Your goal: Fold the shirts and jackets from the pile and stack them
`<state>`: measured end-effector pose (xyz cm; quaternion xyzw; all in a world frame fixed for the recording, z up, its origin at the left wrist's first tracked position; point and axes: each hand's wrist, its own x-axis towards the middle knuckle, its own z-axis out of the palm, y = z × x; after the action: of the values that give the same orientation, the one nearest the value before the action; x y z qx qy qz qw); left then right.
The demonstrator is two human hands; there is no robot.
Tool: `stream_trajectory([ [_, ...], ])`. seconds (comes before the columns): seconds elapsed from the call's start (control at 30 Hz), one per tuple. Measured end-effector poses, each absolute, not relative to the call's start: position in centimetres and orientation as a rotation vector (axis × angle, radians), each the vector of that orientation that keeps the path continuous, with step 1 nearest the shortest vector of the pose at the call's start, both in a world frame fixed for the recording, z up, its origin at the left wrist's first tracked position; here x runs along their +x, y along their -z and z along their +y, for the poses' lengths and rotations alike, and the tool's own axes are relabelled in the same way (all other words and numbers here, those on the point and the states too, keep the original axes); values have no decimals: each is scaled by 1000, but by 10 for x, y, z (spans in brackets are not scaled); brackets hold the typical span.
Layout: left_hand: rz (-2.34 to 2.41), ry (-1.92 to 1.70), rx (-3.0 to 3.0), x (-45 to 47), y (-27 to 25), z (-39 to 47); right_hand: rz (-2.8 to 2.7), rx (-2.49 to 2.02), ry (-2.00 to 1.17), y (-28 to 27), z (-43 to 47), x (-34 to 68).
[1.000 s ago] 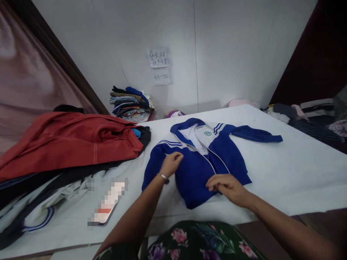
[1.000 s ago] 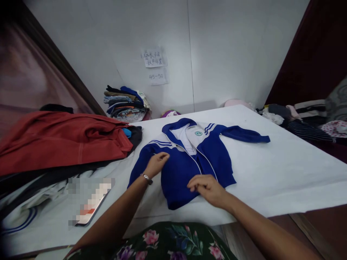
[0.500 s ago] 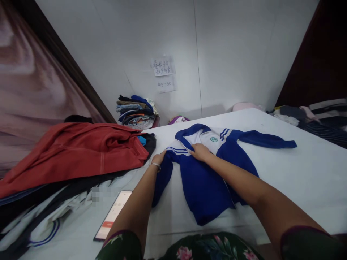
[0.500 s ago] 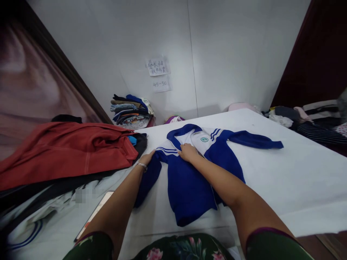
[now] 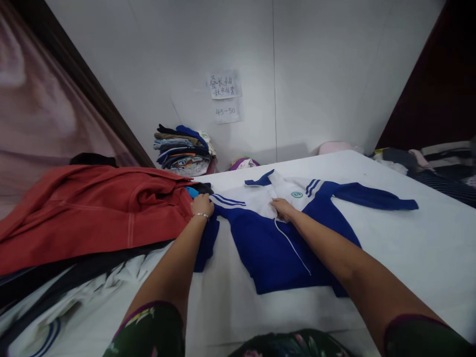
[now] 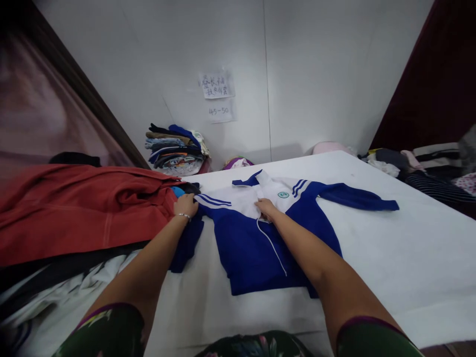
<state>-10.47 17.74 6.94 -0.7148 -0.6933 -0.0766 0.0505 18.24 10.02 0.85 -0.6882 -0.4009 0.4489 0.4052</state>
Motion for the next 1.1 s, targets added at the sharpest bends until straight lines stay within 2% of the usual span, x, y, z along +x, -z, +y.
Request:
stream_trajectory([
  [0.2, -1464, 592, -2595, -52, -45, 93, -1013, -1631, -1303, -18, 56, 192],
  [0.4, -1323, 726, -3054, -30, -21, -30, -1311, -1472, -1194, 1, -45, 212],
  [0.53, -1271, 638, -3112, -30, -15, -80, -1567, -1468, -1027, 13, -112, 224],
  [0.73, -1394, 526, -3026, -31, -7, -91, -1847, -1427, -548, 4, -150, 222],
  [0.87, -1416, 401, -2995, -33, -3, -90, -1833, -1447, -248, 0, -160, 234],
  [1.1, -1312, 303, -3006, -34, -1, -76, -1676, -1772, -73, 15, -187, 281],
])
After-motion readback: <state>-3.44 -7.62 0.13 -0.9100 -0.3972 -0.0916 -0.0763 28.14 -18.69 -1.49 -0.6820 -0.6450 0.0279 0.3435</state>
